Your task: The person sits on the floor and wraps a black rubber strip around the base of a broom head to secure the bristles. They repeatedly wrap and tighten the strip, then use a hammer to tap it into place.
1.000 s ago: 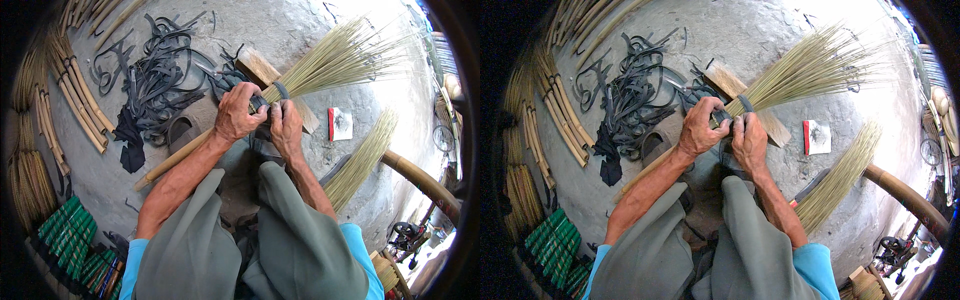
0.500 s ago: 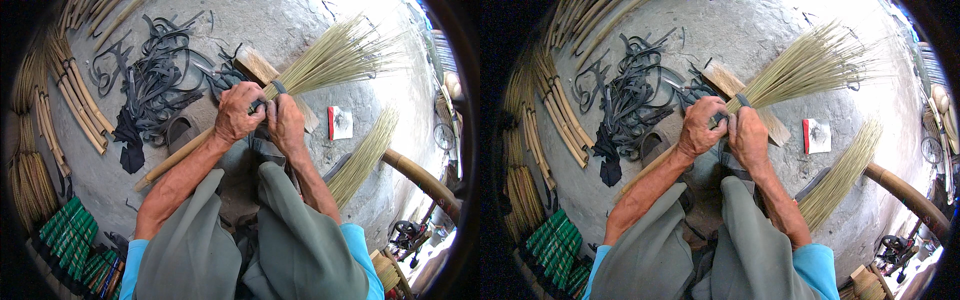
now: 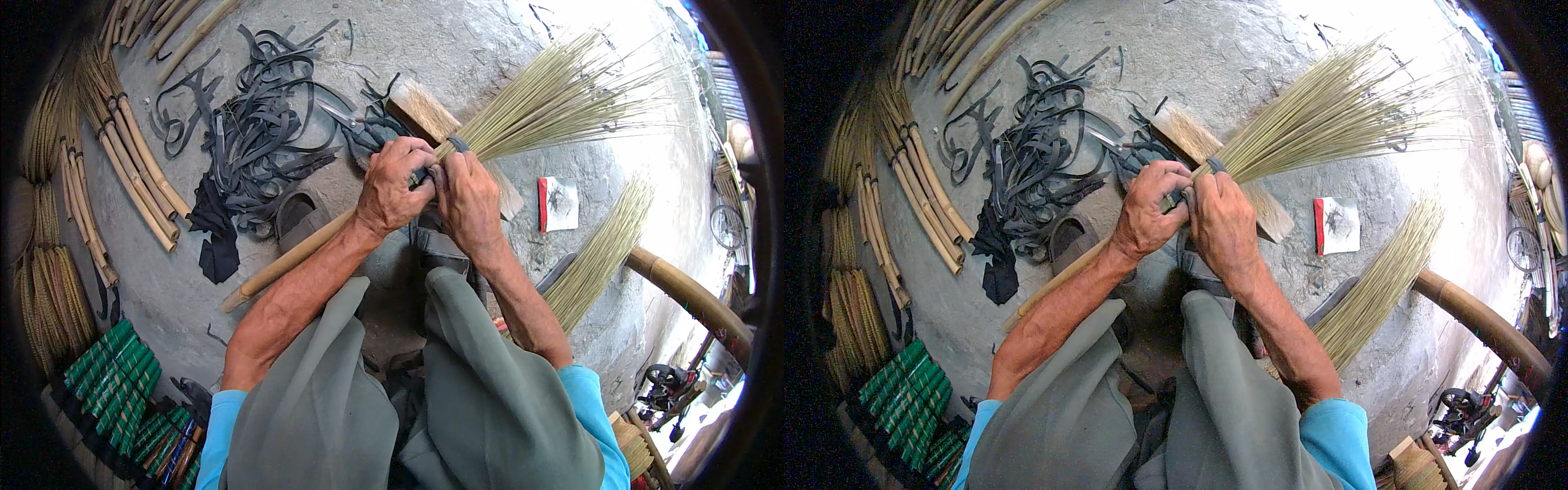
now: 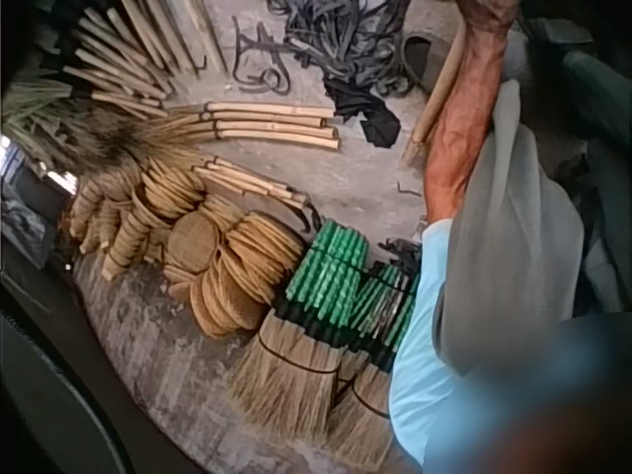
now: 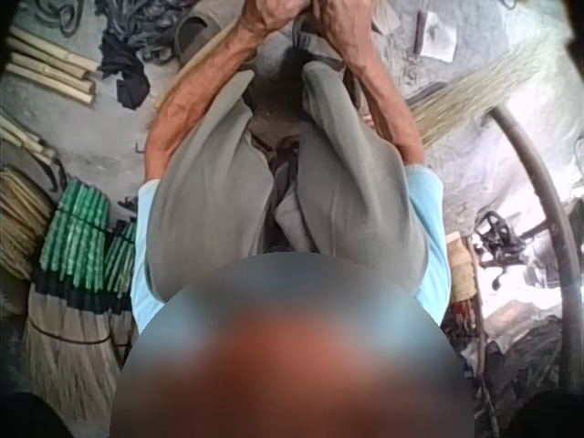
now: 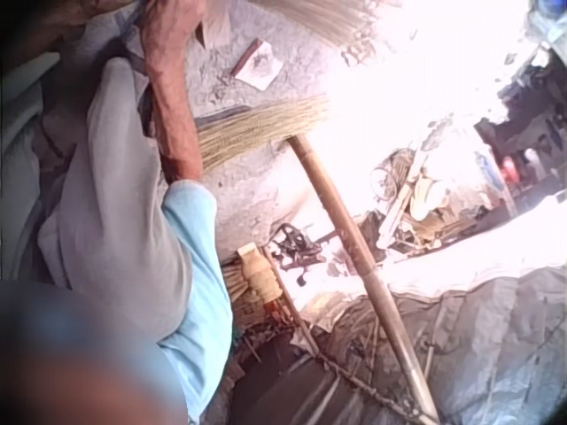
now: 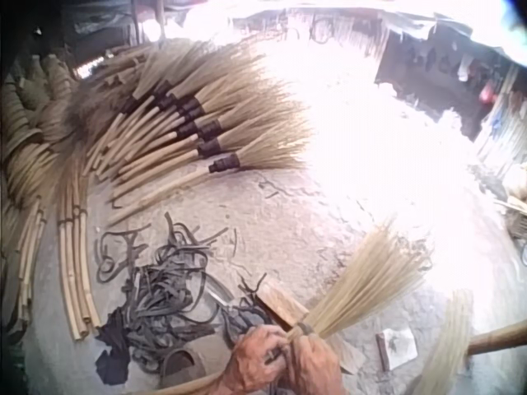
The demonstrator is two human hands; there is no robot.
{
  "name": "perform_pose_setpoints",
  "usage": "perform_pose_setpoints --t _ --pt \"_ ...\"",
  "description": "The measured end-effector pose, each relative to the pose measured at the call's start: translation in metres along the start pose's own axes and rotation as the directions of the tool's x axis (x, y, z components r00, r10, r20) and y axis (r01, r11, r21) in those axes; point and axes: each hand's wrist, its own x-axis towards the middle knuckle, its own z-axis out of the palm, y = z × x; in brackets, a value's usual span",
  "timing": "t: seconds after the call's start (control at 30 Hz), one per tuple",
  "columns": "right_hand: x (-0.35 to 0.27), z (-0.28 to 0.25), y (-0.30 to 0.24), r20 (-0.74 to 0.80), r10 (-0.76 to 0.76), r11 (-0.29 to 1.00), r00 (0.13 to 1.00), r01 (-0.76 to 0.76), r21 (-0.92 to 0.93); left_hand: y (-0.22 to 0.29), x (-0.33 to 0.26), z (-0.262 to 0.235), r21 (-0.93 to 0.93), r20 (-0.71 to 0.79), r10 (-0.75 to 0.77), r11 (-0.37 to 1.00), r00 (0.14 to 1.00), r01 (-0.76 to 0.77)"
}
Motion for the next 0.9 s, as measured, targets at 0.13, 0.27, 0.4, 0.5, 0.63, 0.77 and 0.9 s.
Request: perform_pose_setpoints --t 0.13,0.27,0.4,0.5,0.63,0.77,0.9 --pt "-0.004 0.001 0.000 -0.034 0.056 0.994 0.998 -0.053 0.100 -0.001 -0.002 -0.003 -0.011 0.013 0.027 1.000 1.000 -0.027" --pt "-0.006 0.001 0.001 -0.033 0.119 0.973 0.992 -0.110 0.204 -0.001 -0.001 -0.005 0.008 0.019 0.030 1.000 0.999 -0.030" --pt "-0.006 -0.002 0.002 -0.023 0.142 0.965 0.990 -0.133 0.227 0.002 -0.001 -0.005 0.046 0.023 0.048 0.998 0.999 -0.049" --pt "-0.007 -0.002 -0.001 -0.043 0.144 0.960 0.989 -0.129 0.248 0.006 -0.002 -0.007 0.097 0.045 0.048 0.994 0.998 -0.052" --pt "-0.019 -0.006 -0.007 -0.042 0.166 0.942 0.985 -0.146 0.302 0.011 -0.003 -0.008 0.128 0.056 0.055 0.990 0.997 -0.062" --pt "-0.065 -0.018 0.008 -0.085 0.217 0.959 0.972 -0.197 0.204 0.014 -0.003 -0.009 0.119 0.059 0.043 0.992 0.997 -0.050" --pt "-0.149 -0.033 0.044 -0.010 0.347 0.927 0.938 -0.345 -0.147 0.015 -0.003 -0.010 0.105 0.059 0.028 0.994 0.998 -0.034"
